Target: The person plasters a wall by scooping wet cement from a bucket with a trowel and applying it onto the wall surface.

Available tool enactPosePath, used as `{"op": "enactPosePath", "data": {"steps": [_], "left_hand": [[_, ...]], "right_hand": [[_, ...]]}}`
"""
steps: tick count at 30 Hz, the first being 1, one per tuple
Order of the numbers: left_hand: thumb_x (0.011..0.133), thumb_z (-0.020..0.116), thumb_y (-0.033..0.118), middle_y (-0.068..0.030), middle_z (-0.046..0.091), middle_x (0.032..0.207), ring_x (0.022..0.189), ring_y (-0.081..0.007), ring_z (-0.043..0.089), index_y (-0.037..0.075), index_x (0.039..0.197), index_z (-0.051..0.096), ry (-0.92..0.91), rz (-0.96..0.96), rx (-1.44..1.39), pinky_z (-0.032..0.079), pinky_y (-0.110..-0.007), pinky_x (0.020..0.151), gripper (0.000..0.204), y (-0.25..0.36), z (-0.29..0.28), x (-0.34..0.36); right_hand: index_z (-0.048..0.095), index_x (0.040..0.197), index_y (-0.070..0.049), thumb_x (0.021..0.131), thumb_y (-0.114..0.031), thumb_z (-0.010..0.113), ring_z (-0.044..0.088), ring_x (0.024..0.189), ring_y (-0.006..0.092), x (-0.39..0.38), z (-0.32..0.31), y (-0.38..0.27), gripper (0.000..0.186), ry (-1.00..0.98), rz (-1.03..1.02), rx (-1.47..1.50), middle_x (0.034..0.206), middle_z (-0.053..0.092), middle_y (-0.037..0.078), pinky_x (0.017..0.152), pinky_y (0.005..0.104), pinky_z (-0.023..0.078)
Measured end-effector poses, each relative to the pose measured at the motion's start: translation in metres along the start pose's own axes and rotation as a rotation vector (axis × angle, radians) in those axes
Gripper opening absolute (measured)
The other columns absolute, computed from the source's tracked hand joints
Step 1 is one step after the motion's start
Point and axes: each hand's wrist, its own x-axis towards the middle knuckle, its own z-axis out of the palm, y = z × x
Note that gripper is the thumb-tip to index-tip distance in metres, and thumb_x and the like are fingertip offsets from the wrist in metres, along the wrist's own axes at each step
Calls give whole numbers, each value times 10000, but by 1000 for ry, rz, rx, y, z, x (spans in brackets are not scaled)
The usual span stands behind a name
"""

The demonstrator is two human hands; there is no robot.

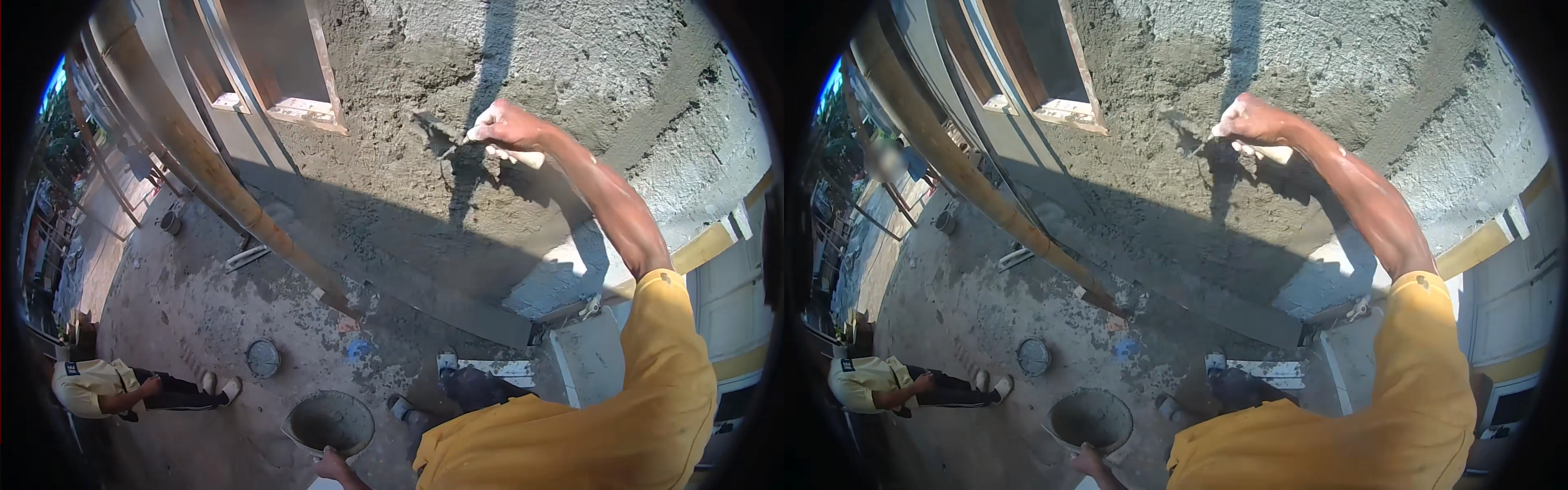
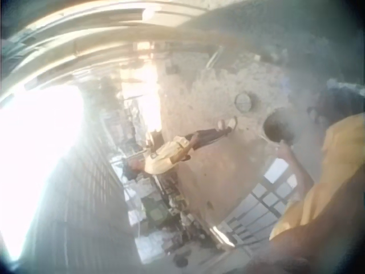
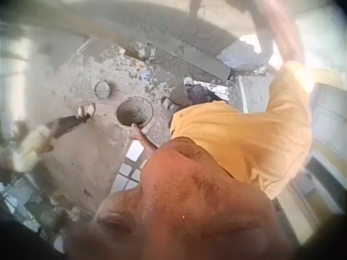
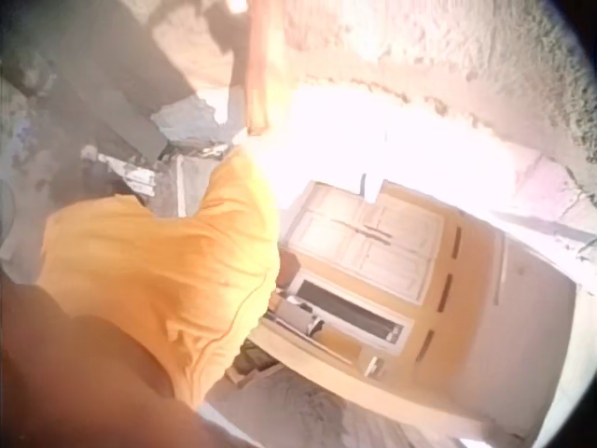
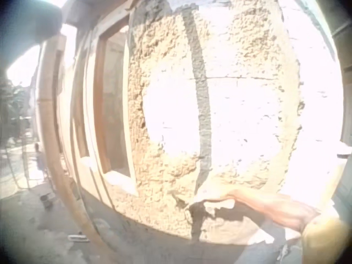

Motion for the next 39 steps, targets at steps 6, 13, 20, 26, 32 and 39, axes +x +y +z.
{"op": "enactPosePath", "data": {"steps": [6, 13, 20, 26, 32, 39], "left_hand": [[714, 690, 33, -184, 739, 923, 773, -267, 697, -147, 996, 695, -119, -55, -134, 545, -429, 701, 334, 21, 49, -44], [721, 765, 126, -258, 743, 820, 756, -367, 746, -138, 908, 721, -516, 337, 189, 554, -449, 735, 327, 139, 139, -105], [737, 707, 102, -143, 648, 648, 613, -172, 590, -128, 813, 663, -758, 919, 7, 487, -406, 622, 246, 250, 139, -181], [740, 687, 87, -129, 617, 611, 572, -139, 541, -105, 787, 650, -790, 898, -117, 456, -389, 583, 202, 280, 122, -151], [748, 654, 64, -94, 635, 639, 588, -124, 543, -90, 873, 700, -831, 1202, -74, 478, -368, 601, 203, 290, 90, -132], [747, 689, 54, -21, 549, 627, 624, -65, 468, -57, 966, 714, -794, 1231, -155, 436, -303, 575, 246, 302, 47, -90]], "right_hand": [[656, 840, -59, 952, -411, 694, 515, 512, 52, -87, -65, -35, 371, 336, -32, 81, 615, 545, -27, 435, 238, 415], [643, 1089, -18, 862, -348, 698, 683, 940, 378, -153, 185, 98, 404, -403, 122, -237, 992, 692, 223, 827, 486, 525], [690, 845, 0, 783, -177, 684, 720, 814, 346, -181, 388, 55, 187, -8, -62, -371, 845, 698, 197, 709, 486, 562], [685, 879, -5, 792, -124, 657, 688, 820, 343, -209, 374, 3, 150, 208, -78, -479, 815, 673, 189, 674, 477, 538], [687, 876, 4, 784, -134, 667, 706, 815, 374, -200, 397, -22, 167, 274, -248, -408, 804, 672, 203, 696, 481, 548], [684, 849, 42, 771, -177, 689, 689, 904, 434, -178, 390, -51, 232, -73, -4, -250, 809, 690, 245, 781, 513, 552]]}}
